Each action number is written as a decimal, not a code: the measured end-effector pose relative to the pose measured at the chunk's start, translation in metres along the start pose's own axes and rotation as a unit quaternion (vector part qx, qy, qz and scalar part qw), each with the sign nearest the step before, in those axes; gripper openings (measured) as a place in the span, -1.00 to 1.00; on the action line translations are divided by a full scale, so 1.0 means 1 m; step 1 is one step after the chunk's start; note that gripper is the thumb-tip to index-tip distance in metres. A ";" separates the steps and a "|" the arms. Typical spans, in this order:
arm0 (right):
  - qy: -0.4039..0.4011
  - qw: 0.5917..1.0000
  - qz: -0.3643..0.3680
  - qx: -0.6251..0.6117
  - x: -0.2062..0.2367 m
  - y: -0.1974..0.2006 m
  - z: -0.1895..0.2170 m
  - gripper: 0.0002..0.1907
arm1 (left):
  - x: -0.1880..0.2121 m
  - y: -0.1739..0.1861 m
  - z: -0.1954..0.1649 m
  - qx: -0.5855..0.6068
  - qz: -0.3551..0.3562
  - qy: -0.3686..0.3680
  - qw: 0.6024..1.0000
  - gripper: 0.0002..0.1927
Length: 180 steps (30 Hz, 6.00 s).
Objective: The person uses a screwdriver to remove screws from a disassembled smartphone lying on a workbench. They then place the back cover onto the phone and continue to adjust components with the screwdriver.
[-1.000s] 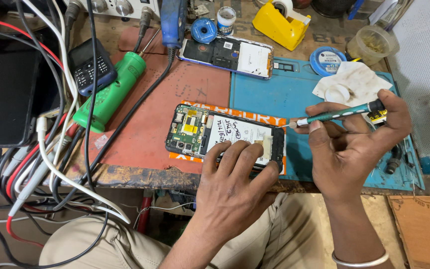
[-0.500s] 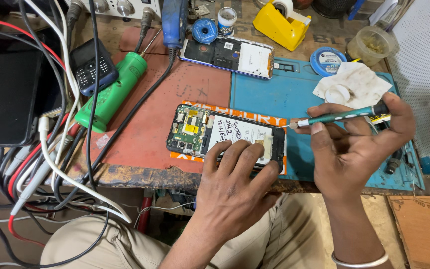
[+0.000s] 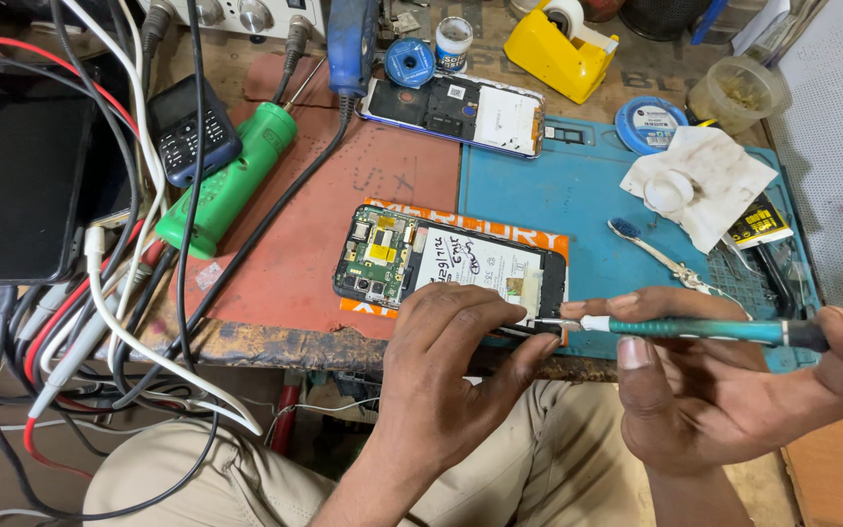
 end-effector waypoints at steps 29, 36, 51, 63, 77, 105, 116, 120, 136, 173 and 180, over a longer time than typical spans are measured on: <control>-0.129 0.987 -0.077 0.065 -0.003 0.007 0.001 -0.12 | 0.002 -0.001 0.002 0.000 0.020 -0.035 0.999 -0.78; -0.109 0.993 -0.035 0.039 -0.005 0.003 0.006 -0.13 | 0.003 -0.002 0.002 0.009 0.019 -0.033 0.999 -0.77; -0.059 0.996 0.011 0.067 -0.012 -0.006 0.014 -0.23 | 0.001 -0.002 0.000 0.004 0.037 -0.040 0.999 -0.79; -0.114 0.990 -0.044 0.075 -0.010 0.002 0.010 -0.13 | 0.001 -0.001 -0.001 0.006 0.032 -0.047 0.998 -0.78; -0.118 0.983 -0.030 0.140 -0.018 -0.003 0.009 -0.08 | 0.002 -0.002 -0.001 0.003 0.048 -0.051 0.998 -0.79; 0.011 0.993 0.059 0.106 -0.053 -0.026 -0.035 -0.12 | 0.013 -0.031 -0.002 -0.153 0.165 -0.090 0.970 -0.38; 0.043 0.987 0.075 0.135 -0.061 -0.036 -0.025 -0.11 | 0.017 -0.041 -0.004 -0.237 0.195 -0.126 0.943 -0.49; 0.061 0.969 0.087 0.222 -0.074 -0.042 -0.007 -0.11 | 0.018 -0.044 -0.002 -0.248 0.184 -0.126 0.943 -0.58; -0.058 0.981 0.142 0.115 -0.093 -0.039 -0.007 -0.29 | 0.018 -0.043 -0.003 -0.244 0.163 -0.123 0.948 -0.62; -0.050 0.974 0.144 0.165 -0.098 -0.041 -0.003 -0.26 | 0.019 -0.041 -0.002 -0.242 0.170 -0.113 0.949 -0.62; -0.034 0.967 0.118 0.224 -0.097 -0.036 -0.001 -0.23 | 0.018 -0.041 -0.002 -0.235 0.165 -0.116 0.951 -0.61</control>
Point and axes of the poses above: each hand's wrist, its own x-axis away from the middle knuckle, its own y-axis out of the back of the hand, z = x × y, the point moved 8 cm from there along -x, towards the middle knuckle, and after that the axes turned 5 degrees about -y, right-handed, at the moved point
